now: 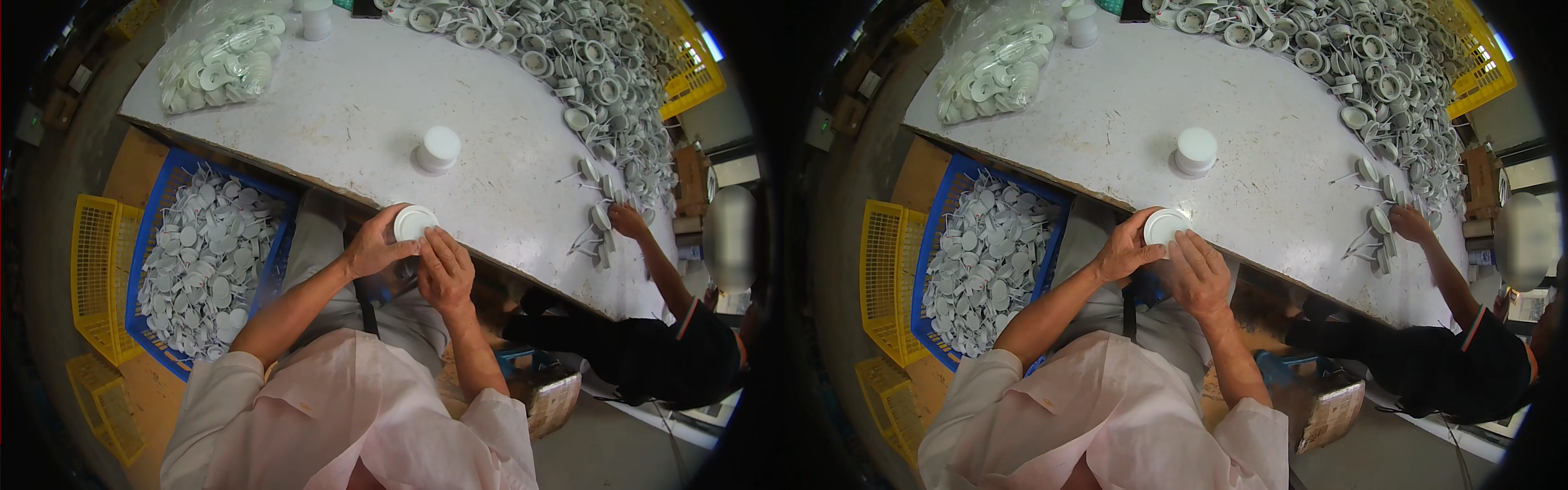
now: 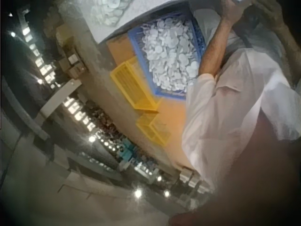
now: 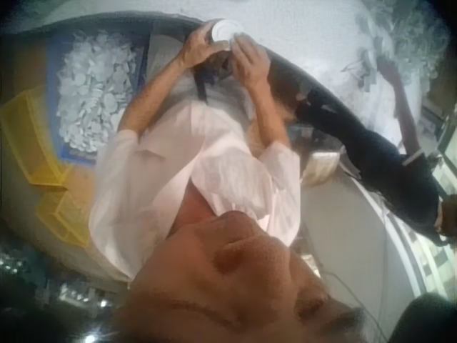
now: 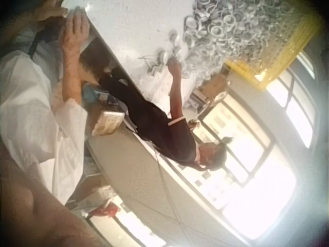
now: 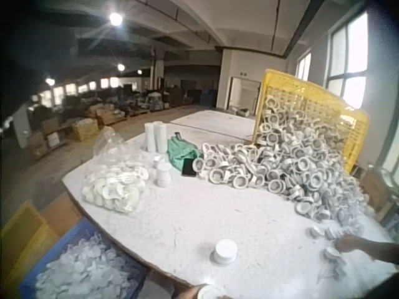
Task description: The person repositions a standing fan, sits at a workbench, and assembles LED lights by fitting circular covers onto light housings by hand.
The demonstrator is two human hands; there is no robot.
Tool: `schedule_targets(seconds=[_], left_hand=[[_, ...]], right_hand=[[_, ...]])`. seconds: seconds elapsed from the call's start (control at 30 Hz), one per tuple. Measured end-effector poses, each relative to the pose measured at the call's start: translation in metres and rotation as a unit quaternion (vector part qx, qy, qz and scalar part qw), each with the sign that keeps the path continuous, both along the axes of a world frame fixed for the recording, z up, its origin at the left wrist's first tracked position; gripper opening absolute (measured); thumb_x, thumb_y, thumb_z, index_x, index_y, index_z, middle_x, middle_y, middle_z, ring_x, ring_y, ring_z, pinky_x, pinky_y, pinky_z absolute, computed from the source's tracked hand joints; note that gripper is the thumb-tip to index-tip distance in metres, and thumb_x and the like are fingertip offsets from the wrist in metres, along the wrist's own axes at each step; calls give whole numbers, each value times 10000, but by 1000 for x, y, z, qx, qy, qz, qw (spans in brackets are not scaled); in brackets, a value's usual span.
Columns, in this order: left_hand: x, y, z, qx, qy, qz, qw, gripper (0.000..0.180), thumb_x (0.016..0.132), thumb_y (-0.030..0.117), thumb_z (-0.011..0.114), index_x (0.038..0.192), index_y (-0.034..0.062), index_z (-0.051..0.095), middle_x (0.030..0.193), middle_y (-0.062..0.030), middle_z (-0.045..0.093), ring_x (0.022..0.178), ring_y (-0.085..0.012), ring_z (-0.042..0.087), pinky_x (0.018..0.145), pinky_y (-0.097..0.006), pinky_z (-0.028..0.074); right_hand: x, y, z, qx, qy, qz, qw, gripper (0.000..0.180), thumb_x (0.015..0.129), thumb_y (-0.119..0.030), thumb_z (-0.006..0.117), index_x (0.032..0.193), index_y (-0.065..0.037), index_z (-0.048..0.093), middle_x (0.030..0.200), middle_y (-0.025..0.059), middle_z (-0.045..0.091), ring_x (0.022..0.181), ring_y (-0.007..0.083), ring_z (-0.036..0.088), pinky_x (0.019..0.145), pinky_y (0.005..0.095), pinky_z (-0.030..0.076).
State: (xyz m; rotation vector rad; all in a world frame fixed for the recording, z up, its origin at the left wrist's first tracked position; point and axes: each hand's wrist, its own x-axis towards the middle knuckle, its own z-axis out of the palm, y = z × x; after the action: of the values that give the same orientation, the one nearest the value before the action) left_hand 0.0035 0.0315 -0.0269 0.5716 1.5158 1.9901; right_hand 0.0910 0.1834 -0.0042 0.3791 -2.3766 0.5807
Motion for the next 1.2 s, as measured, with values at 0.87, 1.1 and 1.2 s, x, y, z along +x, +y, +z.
schedule_targets(seconds=[0.87, 1.1, 1.2], left_hand=[[8, 10, -12, -72, -7, 68, 995, 395, 831, 106, 581, 1200, -6, 499, 1032, -104, 607, 934, -152, 576, 817, -290, 475], [-22, -66, -32, -117, -46, 267, 955, 571, 662, 34, 740, 1181, 41, 501, 1082, -74, 576, 978, -170, 562, 867, -306, 463], [-38, -135, -53, -139, -124, 368, 911, 583, 714, 60, 725, 1228, 50, 451, 1057, -78, 583, 880, -189, 601, 653, -295, 520]], right_hand=[[8, 3, 9, 56, -35, -23, 998, 322, 681, -60, 668, 1002, -85, 662, 1124, 72, 617, 1038, 298, 533, 886, 399, 427], [22, 98, -5, -61, 44, -250, 965, 392, 715, -12, 664, 1098, -32, 584, 1110, 164, 569, 1055, 329, 520, 908, 421, 420], [44, 195, -14, -66, 78, -488, 867, 579, 747, -108, 707, 1250, 37, 461, 1210, 214, 502, 1161, 369, 430, 1008, 436, 331]])
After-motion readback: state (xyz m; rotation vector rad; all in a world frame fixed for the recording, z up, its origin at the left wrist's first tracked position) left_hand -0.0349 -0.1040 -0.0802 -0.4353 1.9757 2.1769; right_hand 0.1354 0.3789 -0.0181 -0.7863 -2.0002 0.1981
